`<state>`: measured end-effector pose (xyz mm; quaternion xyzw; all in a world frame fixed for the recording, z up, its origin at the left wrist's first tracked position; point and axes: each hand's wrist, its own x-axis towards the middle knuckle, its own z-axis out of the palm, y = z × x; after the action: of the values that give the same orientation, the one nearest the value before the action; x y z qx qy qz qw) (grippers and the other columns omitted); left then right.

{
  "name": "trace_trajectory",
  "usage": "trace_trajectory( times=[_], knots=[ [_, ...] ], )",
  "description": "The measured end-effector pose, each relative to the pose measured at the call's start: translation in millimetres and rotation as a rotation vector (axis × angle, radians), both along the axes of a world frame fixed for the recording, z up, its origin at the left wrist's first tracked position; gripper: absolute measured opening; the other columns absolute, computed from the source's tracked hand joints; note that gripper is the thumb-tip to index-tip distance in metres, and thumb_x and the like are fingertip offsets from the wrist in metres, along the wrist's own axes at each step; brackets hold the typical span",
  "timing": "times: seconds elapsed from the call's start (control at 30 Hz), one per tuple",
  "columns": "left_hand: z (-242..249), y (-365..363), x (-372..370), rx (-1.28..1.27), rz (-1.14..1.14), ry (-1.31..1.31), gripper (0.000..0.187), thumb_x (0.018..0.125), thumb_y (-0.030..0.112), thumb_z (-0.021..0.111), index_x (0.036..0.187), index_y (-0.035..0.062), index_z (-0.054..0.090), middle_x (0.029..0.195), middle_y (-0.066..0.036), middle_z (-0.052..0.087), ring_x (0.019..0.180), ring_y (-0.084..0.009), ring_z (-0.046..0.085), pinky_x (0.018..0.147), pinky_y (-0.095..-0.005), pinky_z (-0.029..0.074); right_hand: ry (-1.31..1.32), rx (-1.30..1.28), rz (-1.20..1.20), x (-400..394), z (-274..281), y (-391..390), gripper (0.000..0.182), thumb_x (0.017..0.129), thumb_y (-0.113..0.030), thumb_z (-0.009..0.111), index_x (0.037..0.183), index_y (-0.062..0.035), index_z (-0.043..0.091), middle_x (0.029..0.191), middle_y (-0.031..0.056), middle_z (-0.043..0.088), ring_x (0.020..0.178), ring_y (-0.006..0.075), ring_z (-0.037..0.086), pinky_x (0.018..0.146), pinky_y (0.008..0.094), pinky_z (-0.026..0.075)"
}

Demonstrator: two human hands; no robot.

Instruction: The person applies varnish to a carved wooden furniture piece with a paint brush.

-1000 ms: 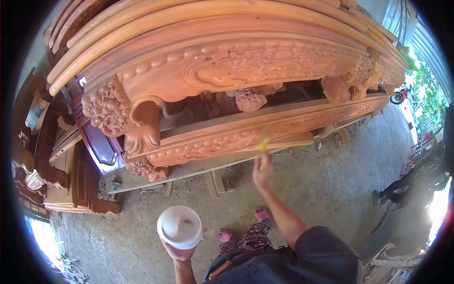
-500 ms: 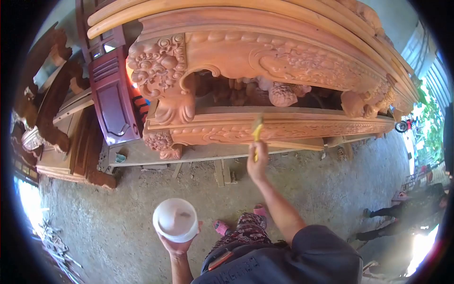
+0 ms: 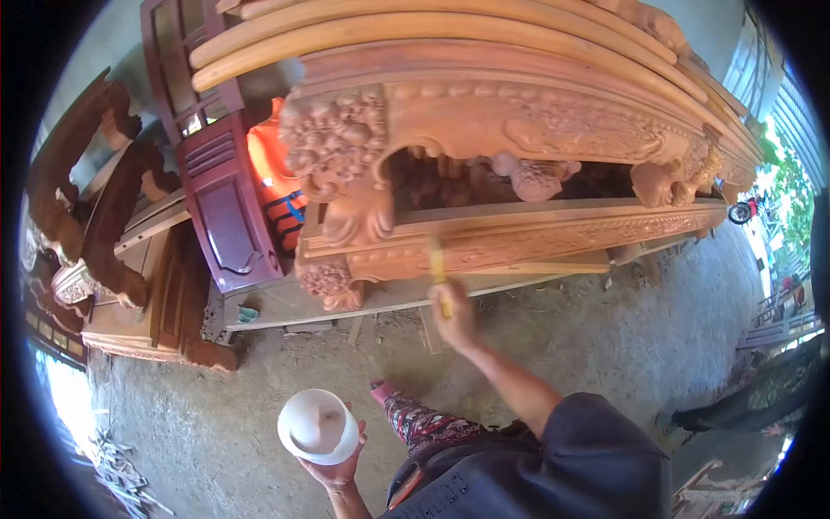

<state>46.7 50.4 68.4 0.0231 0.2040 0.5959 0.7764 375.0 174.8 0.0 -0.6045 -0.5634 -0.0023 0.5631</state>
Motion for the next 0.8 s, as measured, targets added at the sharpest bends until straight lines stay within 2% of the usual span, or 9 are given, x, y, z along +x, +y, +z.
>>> trace_trajectory(
  times=[0.13, 0.23, 0.27, 0.33, 0.4, 0.43, 0.57, 0.7, 0.8],
  knots=[
    [-11.9, 27.1, -43.5, -0.032, -0.002, -0.106, 0.084, 0.088, 0.068, 0.053, 0.149, 0.0128, 0.036, 0.138, -0.035, 0.045, 0.097, -0.0566, 0.055, 0.070, -0.0593, 0.054, -0.234, 0.002, -0.438, 59.1, 1.1, 21.6, 0.007, 0.092, -0.008, 0.061, 0.095, -0.0072, 0.056, 0.094, 0.0127, 0.060, 0.087, 0.0346, 0.057, 0.076, 0.0488, 0.045],
    [-12.1, 59.4, -80.7, -0.003, -0.032, -0.074, 0.085, 0.088, 0.070, 0.050, 0.149, 0.0119, 0.039, 0.140, -0.035, 0.043, 0.098, -0.0592, 0.055, 0.070, -0.0598, 0.053, -0.306, -0.128, -0.493, 23.9, -8.5, 53.0, 0.007, 0.093, -0.011, 0.061, 0.096, -0.0070, 0.055, 0.090, 0.0128, 0.060, 0.087, 0.0349, 0.057, 0.077, 0.0501, 0.044],
    [-11.7, 70.6, -94.4, -0.013, -0.042, -0.061, 0.085, 0.088, 0.070, 0.050, 0.149, 0.0119, 0.039, 0.140, -0.035, 0.043, 0.098, -0.0592, 0.055, 0.070, -0.0598, 0.053, -0.302, -0.158, -0.331, -7.4, -9.1, 60.1, 0.007, 0.095, -0.013, 0.059, 0.094, -0.0068, 0.056, 0.084, 0.0140, 0.059, 0.083, 0.0354, 0.059, 0.074, 0.0487, 0.045],
    [-10.6, 97.3, -120.7, -0.040, -0.055, 0.021, 0.087, 0.087, 0.071, 0.050, 0.150, 0.0118, 0.037, 0.140, -0.035, 0.044, 0.099, -0.0599, 0.055, 0.071, -0.0585, 0.053, 0.279, -0.445, -0.031, -87.4, -30.5, 75.5, 0.008, 0.095, -0.011, 0.060, 0.091, -0.0053, 0.057, 0.084, 0.0158, 0.060, 0.080, 0.0340, 0.061, 0.070, 0.0466, 0.047],
    [-9.8, 123.4, -147.5, -0.027, -0.046, 0.097, 0.088, 0.087, 0.071, 0.050, 0.150, 0.0117, 0.037, 0.140, -0.034, 0.044, 0.100, -0.0597, 0.055, 0.071, -0.0578, 0.053, 0.324, -0.532, 0.229, -154.8, -18.5, 84.8, 0.010, 0.093, -0.011, 0.063, 0.091, -0.0035, 0.057, 0.089, 0.0163, 0.059, 0.082, 0.0322, 0.061, 0.071, 0.0455, 0.046],
    [-7.8, 131.4, -157.7, -0.022, -0.036, 0.135, 0.088, 0.087, 0.071, 0.050, 0.151, 0.0116, 0.036, 0.140, -0.034, 0.044, 0.101, -0.0596, 0.055, 0.071, -0.0574, 0.053, 0.034, -0.440, 0.327, -178.0, -7.4, 85.2, 0.012, 0.094, -0.014, 0.064, 0.092, -0.0035, 0.058, 0.091, 0.0169, 0.059, 0.083, 0.0323, 0.061, 0.071, 0.0455, 0.047],
    [4.7, 147.7, -190.4, -0.002, 0.025, 0.085, 0.089, 0.087, 0.073, 0.047, 0.150, 0.0110, 0.037, 0.140, -0.032, 0.045, 0.104, -0.0583, 0.055, 0.070, -0.0555, 0.052, -0.165, -0.297, 0.382, -212.0, 29.5, 103.8, 0.013, 0.093, -0.015, 0.065, 0.094, -0.0036, 0.059, 0.093, 0.0179, 0.059, 0.084, 0.0340, 0.061, 0.071, 0.0467, 0.047],
    [26.1, 141.7, -204.7, 0.039, 0.028, 0.116, 0.075, 0.085, 0.039, 0.070, 0.145, 0.0084, 0.038, 0.135, -0.027, 0.049, 0.105, -0.0491, 0.061, 0.068, -0.0507, 0.058, -0.445, -0.314, 0.156, -192.6, 59.6, 121.2, 0.011, 0.092, -0.015, 0.065, 0.095, -0.0050, 0.060, 0.096, 0.0186, 0.058, 0.085, 0.0365, 0.060, 0.073, 0.0483, 0.047],
    [9.3, 144.3, -219.1, -0.031, 0.060, 0.191, 0.086, 0.084, 0.057, 0.068, 0.151, 0.0159, 0.034, 0.138, -0.032, 0.046, 0.109, -0.0595, 0.053, 0.079, -0.0663, 0.052, -0.294, -0.595, 0.170, -198.3, 45.9, 146.3, 0.008, 0.093, -0.014, 0.064, 0.095, -0.0062, 0.061, 0.099, 0.0173, 0.059, 0.092, 0.0346, 0.060, 0.079, 0.0474, 0.046]
  ],
)
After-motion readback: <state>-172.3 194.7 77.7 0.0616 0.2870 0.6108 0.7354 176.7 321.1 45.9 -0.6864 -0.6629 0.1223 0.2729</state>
